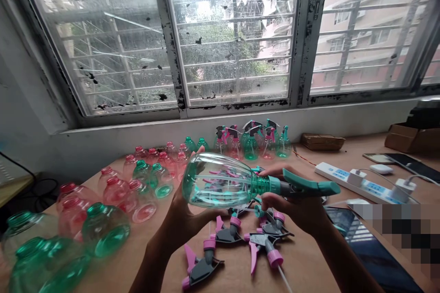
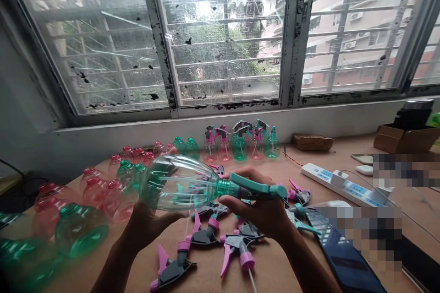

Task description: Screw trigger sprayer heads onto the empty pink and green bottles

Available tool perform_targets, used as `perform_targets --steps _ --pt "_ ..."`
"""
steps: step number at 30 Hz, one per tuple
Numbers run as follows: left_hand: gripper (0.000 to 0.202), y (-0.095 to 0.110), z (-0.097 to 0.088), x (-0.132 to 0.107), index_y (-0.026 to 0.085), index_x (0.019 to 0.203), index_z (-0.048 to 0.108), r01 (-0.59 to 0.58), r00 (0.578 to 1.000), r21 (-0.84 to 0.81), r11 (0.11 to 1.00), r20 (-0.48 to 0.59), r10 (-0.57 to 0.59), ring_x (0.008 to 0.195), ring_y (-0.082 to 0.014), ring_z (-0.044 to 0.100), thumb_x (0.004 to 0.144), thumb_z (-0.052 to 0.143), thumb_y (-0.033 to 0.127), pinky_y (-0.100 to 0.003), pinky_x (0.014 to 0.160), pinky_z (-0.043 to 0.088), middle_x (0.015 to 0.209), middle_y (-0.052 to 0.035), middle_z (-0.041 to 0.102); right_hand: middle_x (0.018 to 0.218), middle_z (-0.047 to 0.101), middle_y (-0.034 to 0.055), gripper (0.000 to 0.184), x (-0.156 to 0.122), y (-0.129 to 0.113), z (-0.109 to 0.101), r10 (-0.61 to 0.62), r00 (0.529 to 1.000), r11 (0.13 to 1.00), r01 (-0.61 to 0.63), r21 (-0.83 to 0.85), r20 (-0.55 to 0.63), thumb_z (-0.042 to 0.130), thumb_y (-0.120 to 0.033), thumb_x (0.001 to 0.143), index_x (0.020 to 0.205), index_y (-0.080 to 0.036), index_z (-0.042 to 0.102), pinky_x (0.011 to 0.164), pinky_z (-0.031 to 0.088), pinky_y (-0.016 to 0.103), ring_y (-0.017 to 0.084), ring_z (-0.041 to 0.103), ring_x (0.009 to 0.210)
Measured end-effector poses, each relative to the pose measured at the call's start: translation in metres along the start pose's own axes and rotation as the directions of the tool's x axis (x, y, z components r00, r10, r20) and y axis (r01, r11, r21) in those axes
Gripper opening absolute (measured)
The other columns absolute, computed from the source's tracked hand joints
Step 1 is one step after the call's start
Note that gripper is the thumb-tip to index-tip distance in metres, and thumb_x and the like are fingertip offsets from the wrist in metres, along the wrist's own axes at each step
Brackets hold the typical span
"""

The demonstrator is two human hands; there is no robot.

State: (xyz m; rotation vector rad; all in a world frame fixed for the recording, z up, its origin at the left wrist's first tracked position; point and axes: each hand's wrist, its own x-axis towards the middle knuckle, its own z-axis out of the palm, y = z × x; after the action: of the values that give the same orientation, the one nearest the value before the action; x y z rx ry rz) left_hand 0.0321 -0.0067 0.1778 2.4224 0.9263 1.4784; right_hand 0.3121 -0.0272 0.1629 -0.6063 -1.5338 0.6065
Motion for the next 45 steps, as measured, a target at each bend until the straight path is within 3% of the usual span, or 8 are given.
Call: perform_targets --steps 4,10,15,20,27,35,41,45 --pt "0.101 0.001 -0.002 0.0 0.037 0.172 0.03 0.034 0.999 -0.082 0.996 0.029 -0.031 0.163 -0.043 0.039 0.089 0.083 0.058 -0.062 0.129 0.043 0.176 -0.0129 0.041 0.066 0.075 -0.0037 0.03 0.001 -0.001 0.001 0.024 1.0 1.0 -0.024 -0.002 0.012 0.094 -0.037 0.086 0.11 -0.025 0.079 0.049 0.057 0.03 0.019 0.073 0.052" --pt "0.106 -0.008 0.007 -0.001 0.042 0.174 0.013 -0.007 0.998 -0.076 0.997 -0.067 0.002 0.153 -0.0348 0.056 0.094 0.083 0.039 -0.056 0.125 0.05 0.176 -0.0153 0.04 0.062 0.074 -0.0045 0.029 0.002 -0.002 0.001 0.025 1.0 1.0 -0.025 -0.015 -0.003 0.095 -0.037 0.085 0.107 -0.025 0.078 0.049 0.058 0.03 0.019 0.073 0.051" --pt "0.09 -0.006 0.003 -0.003 0.032 0.163 0.046 0.061 0.998 -0.01 0.998 -0.009 -0.061 0.141 -0.0409 0.066 0.086 0.087 0.056 -0.061 0.117 0.057 0.149 -0.0152 0.069 0.064 0.076 -0.0041 0.029 0.001 0.0 0.0 0.01 0.999 0.999 -0.009 -0.036 0.039 0.093 -0.039 0.089 0.109 -0.025 0.076 0.051 0.06 0.031 0.02 0.074 0.052" --pt "0.097 -0.001 -0.003 -0.002 0.034 0.166 0.041 0.072 0.997 -0.071 0.995 0.034 -0.069 0.151 -0.0419 0.057 0.085 0.084 0.063 -0.062 0.124 0.049 0.165 -0.0137 0.055 0.065 0.076 -0.0056 0.03 0.0 0.003 0.001 -0.018 1.0 0.999 0.019 -0.027 0.015 0.093 -0.037 0.089 0.112 -0.029 0.075 0.051 0.057 0.028 0.017 0.074 0.052" --pt "0.088 -0.003 0.003 0.0 0.033 0.165 0.041 0.062 0.997 -0.055 0.997 -0.035 -0.064 0.157 -0.0385 0.051 0.09 0.085 0.048 -0.059 0.131 0.041 0.167 -0.0144 0.053 0.064 0.076 -0.0065 0.027 0.001 -0.001 -0.001 0.011 1.0 1.0 -0.011 0.005 0.008 0.094 -0.033 0.088 0.109 -0.029 0.077 0.054 0.058 0.025 0.016 0.074 0.053" --pt "0.091 -0.001 0.001 -0.004 0.029 0.162 0.046 0.111 0.993 -0.119 0.987 0.054 -0.106 0.147 -0.0384 0.061 0.084 0.088 0.05 -0.057 0.124 0.051 0.144 -0.0135 0.07 0.066 0.075 -0.0045 0.029 -0.001 0.005 0.0 -0.002 1.0 1.0 0.002 0.008 0.012 0.093 -0.038 0.089 0.112 -0.028 0.078 0.052 0.062 0.027 0.017 0.075 0.052" --pt "0.07 -0.004 -0.002 -0.004 0.028 0.146 0.066 0.164 0.986 -0.124 0.979 0.026 -0.162 0.135 -0.042 0.068 0.086 0.082 0.061 -0.061 0.118 0.055 0.136 -0.0124 0.075 0.07 0.075 -0.005 0.03 -0.001 0.008 0.0 -0.01 1.0 0.999 0.009 0.034 0.017 0.095 -0.036 0.088 0.11 -0.028 0.076 0.052 0.062 0.026 0.017 0.075 0.055" --pt "0.097 -0.008 0.0 -0.003 0.034 0.166 0.043 0.146 0.989 -0.093 0.985 -0.016 -0.148 0.144 -0.0414 0.062 0.083 0.089 0.055 -0.062 0.124 0.048 0.149 -0.0143 0.068 0.067 0.074 -0.0057 0.029 0.002 0.004 -0.001 0.011 1.0 0.999 -0.011 0.031 0.005 0.094 -0.038 0.088 0.108 -0.027 0.076 0.052 0.062 0.026 0.016 0.074 0.053"
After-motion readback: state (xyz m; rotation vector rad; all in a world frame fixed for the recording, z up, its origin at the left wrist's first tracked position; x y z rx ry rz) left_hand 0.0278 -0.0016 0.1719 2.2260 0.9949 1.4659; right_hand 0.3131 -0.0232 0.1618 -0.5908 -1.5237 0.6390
